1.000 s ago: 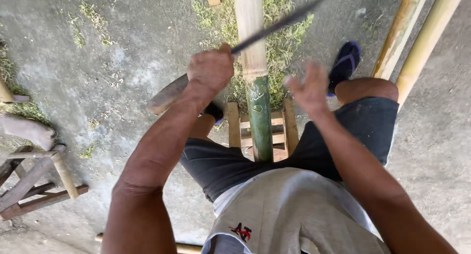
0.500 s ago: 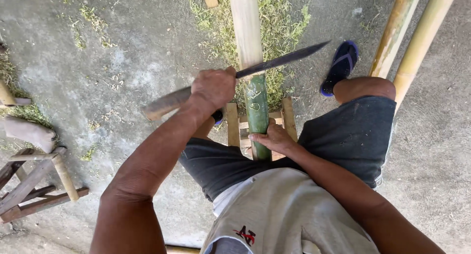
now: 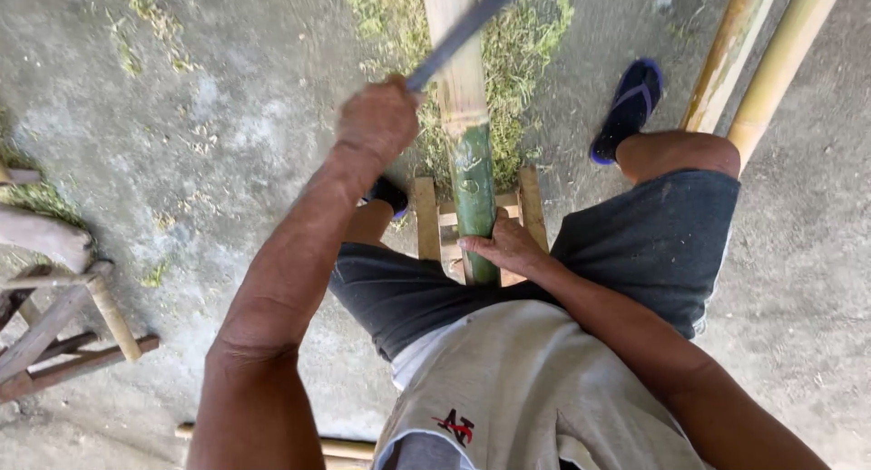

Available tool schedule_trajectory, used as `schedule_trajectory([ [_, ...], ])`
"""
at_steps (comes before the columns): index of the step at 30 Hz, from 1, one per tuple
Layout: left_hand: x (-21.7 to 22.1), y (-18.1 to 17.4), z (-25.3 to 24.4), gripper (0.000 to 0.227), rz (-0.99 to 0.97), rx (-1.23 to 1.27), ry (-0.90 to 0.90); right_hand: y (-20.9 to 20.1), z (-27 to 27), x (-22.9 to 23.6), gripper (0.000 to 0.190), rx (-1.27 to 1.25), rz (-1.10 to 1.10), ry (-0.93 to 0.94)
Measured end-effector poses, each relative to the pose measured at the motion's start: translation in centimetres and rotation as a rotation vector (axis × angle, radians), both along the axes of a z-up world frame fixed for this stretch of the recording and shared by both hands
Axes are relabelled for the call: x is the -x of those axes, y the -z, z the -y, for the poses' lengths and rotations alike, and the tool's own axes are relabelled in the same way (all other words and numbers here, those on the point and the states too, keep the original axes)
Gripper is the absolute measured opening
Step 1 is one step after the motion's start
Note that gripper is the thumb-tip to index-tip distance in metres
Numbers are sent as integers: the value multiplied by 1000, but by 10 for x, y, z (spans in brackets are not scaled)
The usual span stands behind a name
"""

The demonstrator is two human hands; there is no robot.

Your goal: The recorder uses a large knife or machete to scrape and shave the outer layer of a bamboo pole while sitting.

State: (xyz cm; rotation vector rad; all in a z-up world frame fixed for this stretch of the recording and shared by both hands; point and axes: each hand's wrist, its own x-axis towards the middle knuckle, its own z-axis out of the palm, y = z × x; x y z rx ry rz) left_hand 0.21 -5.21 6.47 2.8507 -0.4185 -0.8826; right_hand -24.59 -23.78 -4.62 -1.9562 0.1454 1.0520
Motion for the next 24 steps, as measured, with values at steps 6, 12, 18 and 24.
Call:
schedule_trajectory([
  [6, 23, -25, 17, 34, -302, -137, 416, 3, 2, -5, 96, 9, -64, 32],
  [12, -5, -58, 23, 34, -333, -208, 190, -3, 2, -8, 83, -31, 64, -15],
  [18, 46, -18, 6, 35, -484, -74, 290, 18, 8, -7, 94, -94, 179, 12],
  [24, 76, -4, -17, 36, -231, 425, -413, -36, -27, -60, 94, -129, -6, 474],
])
